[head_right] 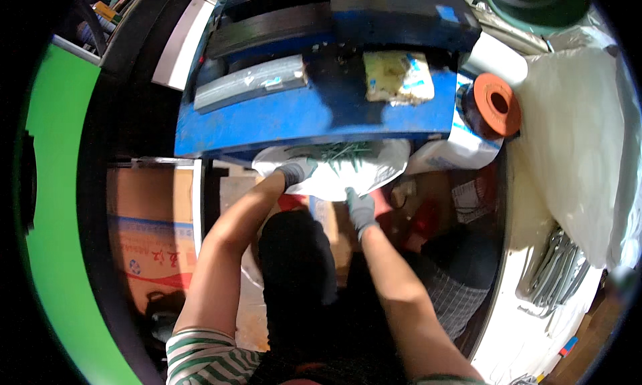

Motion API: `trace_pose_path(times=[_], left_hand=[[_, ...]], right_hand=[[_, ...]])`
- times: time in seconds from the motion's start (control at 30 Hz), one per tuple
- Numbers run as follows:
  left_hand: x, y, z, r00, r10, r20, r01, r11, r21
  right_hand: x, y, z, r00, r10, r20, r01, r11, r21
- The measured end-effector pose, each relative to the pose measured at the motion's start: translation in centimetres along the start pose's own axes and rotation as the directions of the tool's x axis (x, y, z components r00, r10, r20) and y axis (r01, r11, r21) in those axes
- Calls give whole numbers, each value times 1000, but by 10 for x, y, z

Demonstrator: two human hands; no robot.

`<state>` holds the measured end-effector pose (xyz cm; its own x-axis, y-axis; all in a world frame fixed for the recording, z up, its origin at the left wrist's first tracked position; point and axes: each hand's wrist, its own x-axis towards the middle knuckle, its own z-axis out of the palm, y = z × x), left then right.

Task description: The person assembles green plastic kettles by inserting metal handles into the kettle bodies. They pick up a kettle, insert a handle, and place the assembled unit on a nearby surface. The process is repeated for multiple units.

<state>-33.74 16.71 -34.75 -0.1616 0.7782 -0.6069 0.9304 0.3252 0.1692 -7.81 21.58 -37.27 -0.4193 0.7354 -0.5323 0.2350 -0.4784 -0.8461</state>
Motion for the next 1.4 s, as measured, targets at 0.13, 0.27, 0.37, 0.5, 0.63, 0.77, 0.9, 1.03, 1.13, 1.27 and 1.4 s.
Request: trace_pose_path(times=[0.13,0.27,0.37,0.5,0.63,0.77,0.9,1.03,1.13,1.27,1.4], left_hand=[[38,42,-20,891,-167,-422,57,964,-261],[66,73,-39,849,-237,-472,103,951,-292],[80,89,-51,842,-223,-491,82,953,-292],[33,70,-58,816,-116,-566,-131,917,-377],[-72,37,-54,840,12,-542,-288,857,-427],[-72,28,-70,850,100,-518,-302,897,-324],[-9,30,-68,893,52,-447,-149,971,-185],[35,45,-66,929,29,-368,-68,993,-93],[45,50,-64,937,25,-347,-49,997,-58],[54,65,-56,926,-14,-377,-2,999,-40],[93,63,-58,891,-75,-447,59,997,-50]], right_hand=[[-18,6,-9,998,-68,-7,66,987,-149],[-41,-40,10,986,-155,69,169,889,-425],[-45,-48,18,989,-119,89,137,960,-243],[-33,-49,12,992,125,1,-124,991,-47],[-12,-63,1,997,20,-73,-5,979,205],[-19,-70,-3,985,161,-66,-157,986,56],[-25,-81,-13,961,26,276,97,900,-425],[-23,-145,-8,850,217,480,-185,976,-113],[13,-170,7,964,40,265,-13,995,-101],[71,-159,16,913,-217,346,407,411,-816],[120,-189,-19,895,-355,272,361,215,-907]])
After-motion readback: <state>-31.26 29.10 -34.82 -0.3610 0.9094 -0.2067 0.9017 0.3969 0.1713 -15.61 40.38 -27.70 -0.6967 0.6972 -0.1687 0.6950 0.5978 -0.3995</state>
